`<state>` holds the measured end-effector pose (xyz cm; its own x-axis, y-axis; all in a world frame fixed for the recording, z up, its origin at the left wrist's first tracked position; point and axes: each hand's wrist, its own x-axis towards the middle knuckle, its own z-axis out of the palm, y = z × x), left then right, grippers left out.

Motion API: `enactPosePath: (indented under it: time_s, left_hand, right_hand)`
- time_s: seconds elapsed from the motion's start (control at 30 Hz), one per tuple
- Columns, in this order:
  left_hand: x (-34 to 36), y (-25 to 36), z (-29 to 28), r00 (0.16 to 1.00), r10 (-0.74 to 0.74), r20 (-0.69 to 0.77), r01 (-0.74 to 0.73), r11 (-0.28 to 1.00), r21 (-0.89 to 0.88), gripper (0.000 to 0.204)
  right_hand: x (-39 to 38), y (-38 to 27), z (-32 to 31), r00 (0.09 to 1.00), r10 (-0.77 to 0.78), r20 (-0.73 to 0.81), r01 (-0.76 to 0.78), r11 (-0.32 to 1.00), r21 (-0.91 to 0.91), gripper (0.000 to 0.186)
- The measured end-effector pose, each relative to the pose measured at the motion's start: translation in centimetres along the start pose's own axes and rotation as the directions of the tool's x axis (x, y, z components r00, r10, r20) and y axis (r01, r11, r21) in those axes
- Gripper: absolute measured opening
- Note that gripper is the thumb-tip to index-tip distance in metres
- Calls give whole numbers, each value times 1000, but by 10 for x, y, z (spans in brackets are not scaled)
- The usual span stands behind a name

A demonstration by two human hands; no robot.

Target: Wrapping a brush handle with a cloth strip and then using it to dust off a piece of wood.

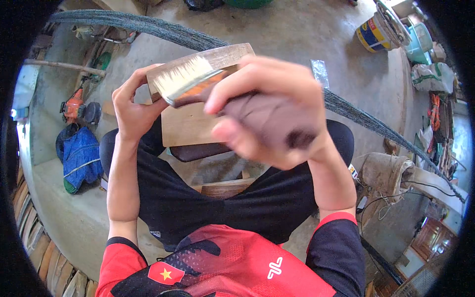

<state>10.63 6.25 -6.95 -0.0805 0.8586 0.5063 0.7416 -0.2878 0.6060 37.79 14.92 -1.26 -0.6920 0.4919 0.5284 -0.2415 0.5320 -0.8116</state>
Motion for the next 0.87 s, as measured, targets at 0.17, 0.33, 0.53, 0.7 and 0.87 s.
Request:
enactPosePath:
  time_s: [0.17,0.33,0.53,0.7,0.87]
  left_hand:
    - [3,7,3,999,-28,-19,27,999,-29,46]
    - [0,-5,3,999,30,-11,-31,999,-31,46]
    - [-1,-4,2,1000,17,-11,-17,1000,-10,48]
    - [2,6,1,999,-32,3,32,999,-9,52]
    - [1,5,0,1000,-14,-1,14,1000,2,52]
  right_hand:
    - [1,7,-6,990,33,-140,-40,998,-51,23]
    - [-2,6,0,999,-3,-33,6,996,91,27]
    - [7,6,4,996,-78,46,80,996,-50,31]
    - [1,14,-3,991,-12,-133,18,999,41,28]
    - [4,9,-3,997,-58,53,58,998,8,26]
